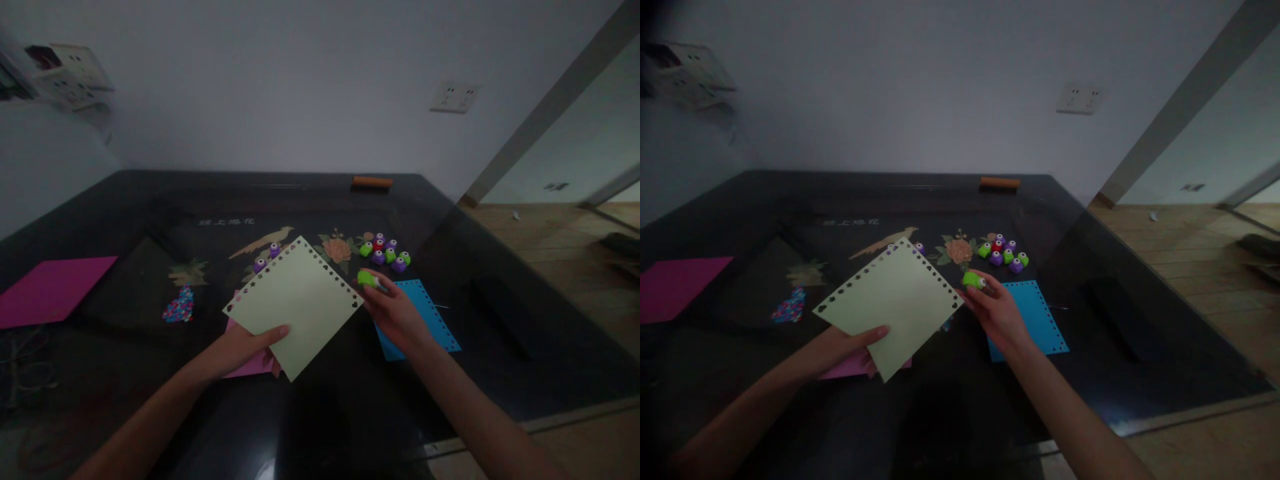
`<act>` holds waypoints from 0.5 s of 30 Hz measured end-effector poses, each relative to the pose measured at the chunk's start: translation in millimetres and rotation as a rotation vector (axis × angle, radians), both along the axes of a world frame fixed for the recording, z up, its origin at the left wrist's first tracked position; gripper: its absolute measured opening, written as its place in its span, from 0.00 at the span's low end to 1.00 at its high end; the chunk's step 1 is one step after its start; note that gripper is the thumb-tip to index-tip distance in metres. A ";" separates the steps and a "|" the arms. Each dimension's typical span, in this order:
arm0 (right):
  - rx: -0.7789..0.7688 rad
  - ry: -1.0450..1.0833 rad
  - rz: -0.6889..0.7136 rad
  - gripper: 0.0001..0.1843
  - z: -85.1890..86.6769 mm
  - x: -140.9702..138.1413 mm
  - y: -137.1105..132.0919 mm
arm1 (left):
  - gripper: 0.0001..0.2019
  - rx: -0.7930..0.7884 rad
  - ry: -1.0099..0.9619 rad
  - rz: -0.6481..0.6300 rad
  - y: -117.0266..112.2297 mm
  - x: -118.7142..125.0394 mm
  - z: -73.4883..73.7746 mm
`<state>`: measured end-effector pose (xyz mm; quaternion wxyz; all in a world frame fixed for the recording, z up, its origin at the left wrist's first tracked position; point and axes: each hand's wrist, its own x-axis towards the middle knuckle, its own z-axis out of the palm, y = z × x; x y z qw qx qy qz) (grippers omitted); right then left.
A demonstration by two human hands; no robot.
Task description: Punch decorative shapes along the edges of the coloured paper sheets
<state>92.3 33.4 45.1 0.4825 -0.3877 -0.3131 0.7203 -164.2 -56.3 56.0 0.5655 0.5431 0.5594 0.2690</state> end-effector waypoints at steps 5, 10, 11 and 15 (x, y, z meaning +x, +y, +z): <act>-0.121 0.091 0.036 0.20 -12.1 -6.4 -18.8 | 0.26 -0.048 -0.054 -0.008 -1.1 6.0 -2.1; -0.167 0.133 0.085 0.18 -13.3 -11.3 -23.4 | 0.21 -0.027 0.130 0.232 0.3 8.0 -6.4; -0.172 0.130 0.093 0.19 -13.2 -11.0 -23.7 | 0.19 0.000 0.164 0.307 0.7 8.1 -7.4; -0.170 0.110 0.141 0.19 -12.5 -8.3 -23.8 | 0.24 0.050 0.227 0.397 1.6 7.7 -9.4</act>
